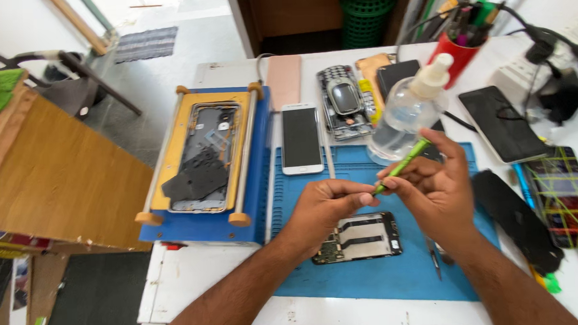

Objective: The person disassembles a smartphone on a repair mat. They use a screwdriver to remove screws from the phone body, pry open the mid-frame, lift out the motherboard, detach flex cables, and separate the screen assembly from the chassis, setting components on the mat.

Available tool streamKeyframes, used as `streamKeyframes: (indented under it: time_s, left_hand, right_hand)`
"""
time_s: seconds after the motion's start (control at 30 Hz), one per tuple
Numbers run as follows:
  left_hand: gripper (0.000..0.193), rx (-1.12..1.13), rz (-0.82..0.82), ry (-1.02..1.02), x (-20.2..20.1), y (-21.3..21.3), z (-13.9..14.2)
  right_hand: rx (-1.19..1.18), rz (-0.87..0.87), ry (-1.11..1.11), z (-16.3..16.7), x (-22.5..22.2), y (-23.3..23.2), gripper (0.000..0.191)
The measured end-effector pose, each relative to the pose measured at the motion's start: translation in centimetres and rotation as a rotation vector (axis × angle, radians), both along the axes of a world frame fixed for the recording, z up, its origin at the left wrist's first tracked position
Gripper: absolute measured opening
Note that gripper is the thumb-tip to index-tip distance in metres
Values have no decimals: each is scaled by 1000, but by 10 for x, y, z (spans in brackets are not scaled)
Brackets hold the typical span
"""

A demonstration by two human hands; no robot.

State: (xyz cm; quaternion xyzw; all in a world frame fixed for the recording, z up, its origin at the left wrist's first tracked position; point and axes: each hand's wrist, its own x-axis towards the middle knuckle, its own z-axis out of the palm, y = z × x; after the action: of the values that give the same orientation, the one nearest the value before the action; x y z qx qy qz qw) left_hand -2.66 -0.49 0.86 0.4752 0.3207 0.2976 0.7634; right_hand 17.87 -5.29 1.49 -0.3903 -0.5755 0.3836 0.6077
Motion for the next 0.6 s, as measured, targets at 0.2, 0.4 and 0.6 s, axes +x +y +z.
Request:
streamKeyframes:
  time_s: [0.2,0.4,0.6]
  left_hand:
    - [30,-62,35,23,0,-16,7]
    - [31,22,-17,82,0,-35,3]
    - [29,86,-10,94,-3,-45,0]
  right_hand:
    - [-1,11,-51,-3,5,-17,78]
    - [66,-47,-344,11,2,-34,83]
    - [164,-243,-799,50,-4,-67,99]
